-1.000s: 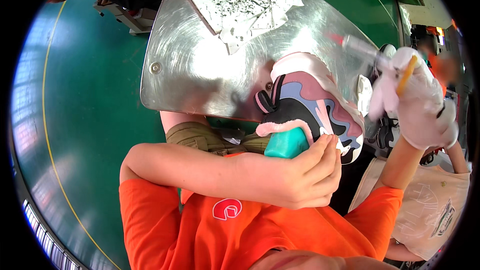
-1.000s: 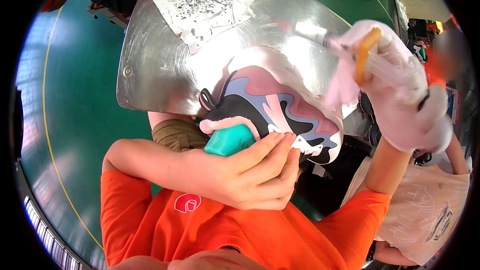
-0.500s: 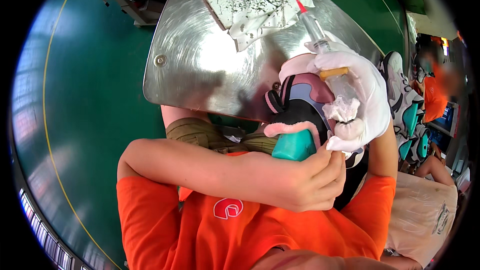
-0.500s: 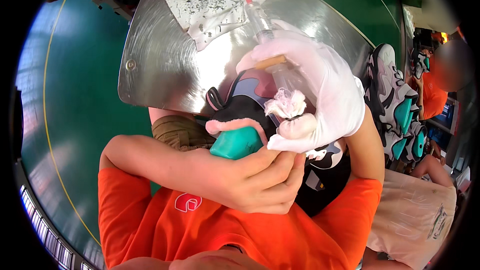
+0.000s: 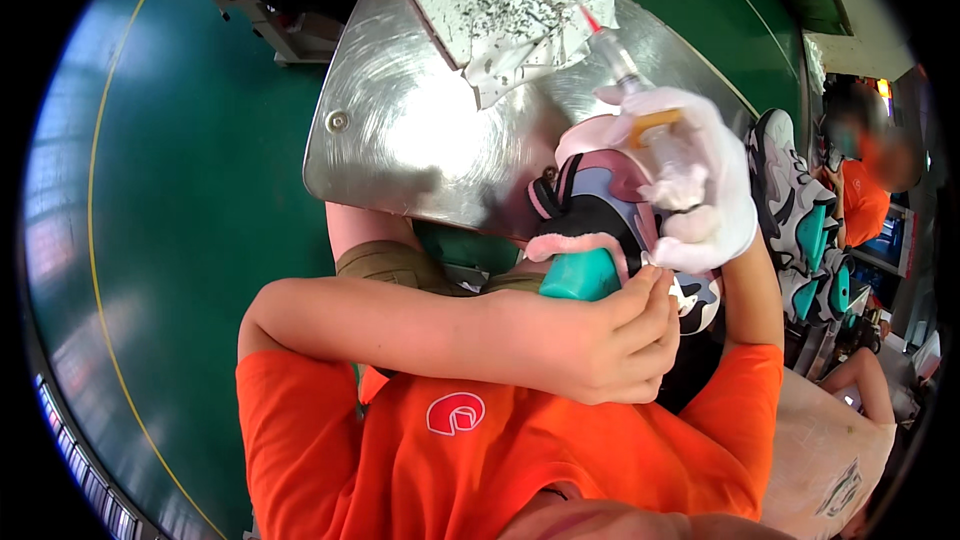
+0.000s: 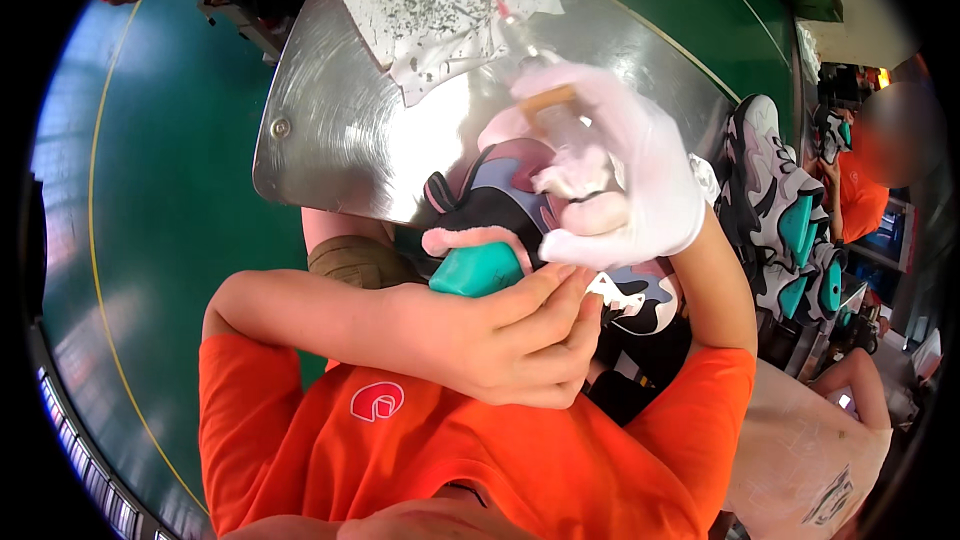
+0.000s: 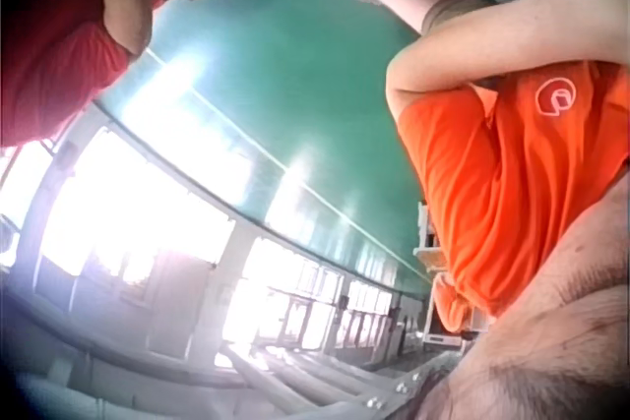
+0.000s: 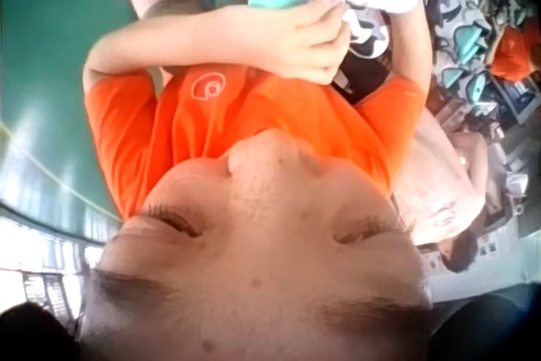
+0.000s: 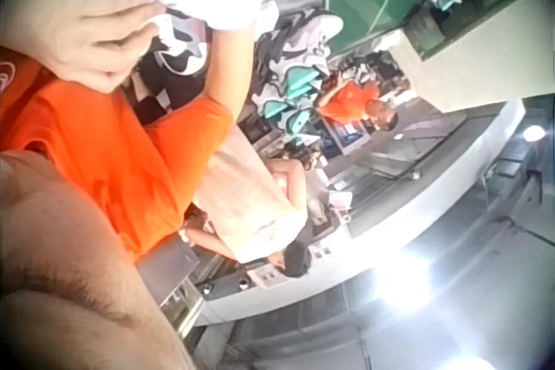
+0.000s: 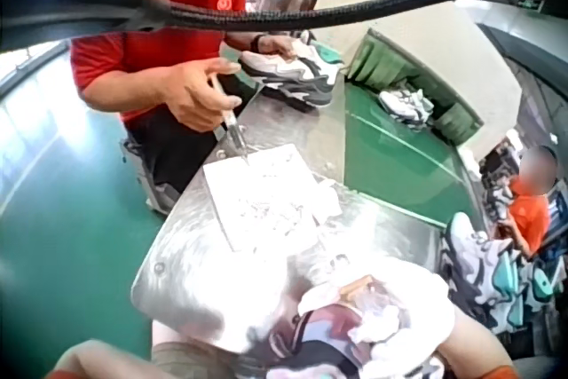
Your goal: The person uses a syringe to apply glue to the seams of a white and pink sneaker. They hold the shoe with one hand and carefully dispense the adhesive along the edges of the sole and upper. The person rotates the shoe to access different areas and places it on a metal table alongside other similar sneakers.
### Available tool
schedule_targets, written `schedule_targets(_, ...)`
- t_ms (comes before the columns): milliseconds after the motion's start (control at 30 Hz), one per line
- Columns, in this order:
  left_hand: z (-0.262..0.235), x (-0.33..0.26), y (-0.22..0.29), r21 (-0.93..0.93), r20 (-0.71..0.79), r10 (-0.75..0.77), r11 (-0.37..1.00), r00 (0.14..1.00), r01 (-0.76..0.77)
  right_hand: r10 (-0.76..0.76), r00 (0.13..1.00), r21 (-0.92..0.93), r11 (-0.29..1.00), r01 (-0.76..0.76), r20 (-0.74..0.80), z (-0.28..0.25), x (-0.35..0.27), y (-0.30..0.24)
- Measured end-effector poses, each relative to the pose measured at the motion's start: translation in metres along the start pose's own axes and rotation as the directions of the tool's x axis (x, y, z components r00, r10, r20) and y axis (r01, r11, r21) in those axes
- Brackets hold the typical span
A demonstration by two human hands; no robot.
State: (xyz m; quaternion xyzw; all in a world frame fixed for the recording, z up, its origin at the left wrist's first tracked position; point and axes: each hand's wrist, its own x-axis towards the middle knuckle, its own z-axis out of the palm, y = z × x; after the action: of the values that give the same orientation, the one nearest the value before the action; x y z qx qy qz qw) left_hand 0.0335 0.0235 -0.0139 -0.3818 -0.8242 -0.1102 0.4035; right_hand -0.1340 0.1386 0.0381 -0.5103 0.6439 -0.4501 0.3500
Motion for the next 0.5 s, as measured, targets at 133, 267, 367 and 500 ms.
schedule_targets(133,-0.001,0.004,0.002,0.010,0.020,-0.012,1.000,1.000,0.012,0.014,1.000,-0.079,0.997,-0.013,0.018,0.000,0.002,-0.004)
schedule_targets(267,-0.002,0.010,-0.001,-0.027,0.084,0.018,1.000,0.996,-0.016,0.021,0.967,0.202,0.979,0.031,-0.254,-0.016,-0.029,-0.013)
schedule_targets(367,-0.006,0.012,-0.001,-0.014,0.108,0.014,1.000,0.994,-0.013,-0.190,0.778,0.032,0.965,0.261,-0.599,-0.029,-0.073,-0.019)
schedule_targets(500,-0.011,0.027,-0.010,-0.015,0.130,0.048,0.999,0.990,-0.046,0.030,0.682,0.193,0.967,0.164,-0.731,-0.026,-0.168,-0.005)
